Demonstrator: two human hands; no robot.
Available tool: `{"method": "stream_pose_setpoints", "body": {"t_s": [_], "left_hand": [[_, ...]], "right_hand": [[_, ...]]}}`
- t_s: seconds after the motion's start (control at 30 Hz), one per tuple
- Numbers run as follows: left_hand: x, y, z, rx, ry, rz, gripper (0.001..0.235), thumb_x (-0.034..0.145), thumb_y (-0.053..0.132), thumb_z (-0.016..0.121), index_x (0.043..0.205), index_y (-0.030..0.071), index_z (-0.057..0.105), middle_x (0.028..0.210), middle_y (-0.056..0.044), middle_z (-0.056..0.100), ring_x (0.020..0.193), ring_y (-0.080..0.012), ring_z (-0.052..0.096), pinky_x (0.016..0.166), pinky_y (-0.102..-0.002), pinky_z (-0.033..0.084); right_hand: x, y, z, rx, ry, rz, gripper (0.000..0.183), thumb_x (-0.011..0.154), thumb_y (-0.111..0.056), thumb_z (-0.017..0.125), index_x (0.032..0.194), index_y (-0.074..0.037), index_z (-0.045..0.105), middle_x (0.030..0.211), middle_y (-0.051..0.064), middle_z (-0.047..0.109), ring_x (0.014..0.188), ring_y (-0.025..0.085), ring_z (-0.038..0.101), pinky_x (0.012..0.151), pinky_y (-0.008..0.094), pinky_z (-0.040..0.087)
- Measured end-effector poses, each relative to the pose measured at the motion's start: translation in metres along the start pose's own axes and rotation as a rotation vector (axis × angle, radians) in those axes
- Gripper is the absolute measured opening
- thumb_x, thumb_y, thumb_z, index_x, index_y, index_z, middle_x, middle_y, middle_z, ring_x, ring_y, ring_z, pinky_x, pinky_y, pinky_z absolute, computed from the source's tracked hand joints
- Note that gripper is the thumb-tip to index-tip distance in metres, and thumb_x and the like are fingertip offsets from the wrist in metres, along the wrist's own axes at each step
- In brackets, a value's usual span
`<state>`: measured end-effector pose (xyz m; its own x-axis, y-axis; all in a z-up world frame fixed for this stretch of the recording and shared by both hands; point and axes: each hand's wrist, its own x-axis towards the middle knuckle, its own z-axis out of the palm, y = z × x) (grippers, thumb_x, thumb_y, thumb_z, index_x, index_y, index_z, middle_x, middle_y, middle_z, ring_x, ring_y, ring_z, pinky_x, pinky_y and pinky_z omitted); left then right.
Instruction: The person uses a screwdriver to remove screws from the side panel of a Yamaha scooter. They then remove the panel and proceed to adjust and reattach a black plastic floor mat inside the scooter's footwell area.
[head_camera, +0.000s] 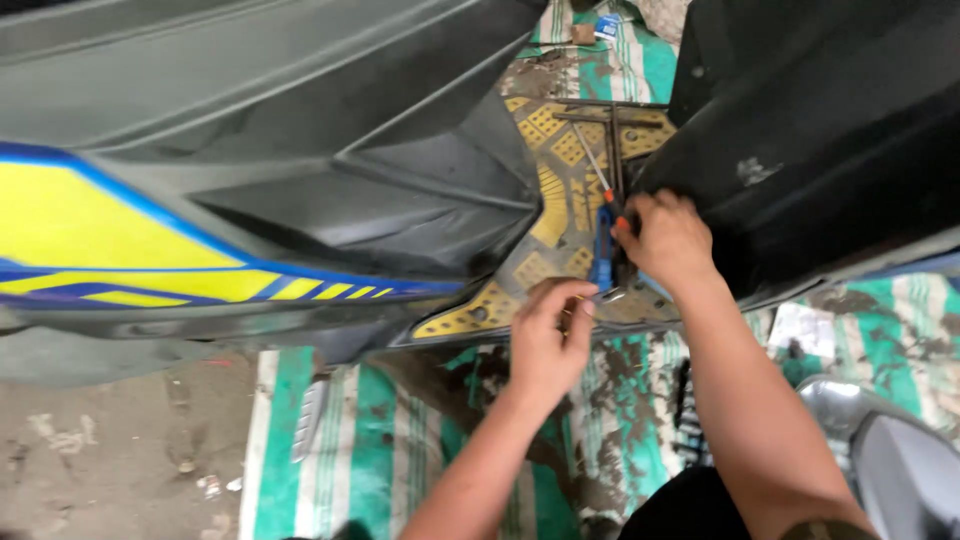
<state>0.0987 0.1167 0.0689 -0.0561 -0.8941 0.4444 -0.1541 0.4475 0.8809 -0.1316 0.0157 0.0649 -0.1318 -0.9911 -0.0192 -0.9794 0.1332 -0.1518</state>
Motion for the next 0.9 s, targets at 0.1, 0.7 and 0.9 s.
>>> {"method": "stream_pose_setpoints", "body": {"t_s": [0.1, 0.7, 0.9], "left_hand": [[-0.015, 0.029, -0.029, -0.049, 0.003, -0.005, 0.017, 0.1, 0.008, 0.074, 0.113, 0.014, 0.082, 0.098, -0.01, 0.08, 0.083, -0.0357, 0.08, 0.071, -0.042, 0.064], [0.184, 0.19, -0.533, 0.862, 0.031, 0.626, 0.028, 0.107, 0.008, 0.076, 0.132, -0.002, 0.072, 0.128, -0.021, 0.07, 0.123, -0.0449, 0.063, 0.11, -0.054, 0.052], [0.26, 0.163, -0.576, 0.974, -0.227, 0.591, 0.074, 0.085, 0.041, 0.096, 0.146, 0.006, 0.072, 0.138, -0.018, 0.076, 0.131, -0.0401, 0.067, 0.119, -0.054, 0.043]], "right_hand": [[0.013, -0.007, 0.04, -0.127, -0.009, 0.048, 0.064, 0.101, -0.051, 0.076, 0.153, -0.014, 0.068, 0.14, 0.015, 0.069, 0.137, 0.043, 0.057, 0.095, 0.058, 0.066], [-0.111, -0.013, -0.079, 0.018, 0.622, 0.097, 0.031, 0.107, -0.017, 0.091, 0.133, 0.001, 0.087, 0.112, 0.028, 0.078, 0.11, 0.047, 0.072, 0.1, 0.051, 0.058], [-0.283, -0.022, -0.059, 0.533, 0.65, 0.191, 0.031, 0.159, -0.021, 0.051, 0.135, -0.002, 0.056, 0.119, 0.005, 0.046, 0.111, 0.019, 0.044, 0.107, 0.041, 0.039]]}}
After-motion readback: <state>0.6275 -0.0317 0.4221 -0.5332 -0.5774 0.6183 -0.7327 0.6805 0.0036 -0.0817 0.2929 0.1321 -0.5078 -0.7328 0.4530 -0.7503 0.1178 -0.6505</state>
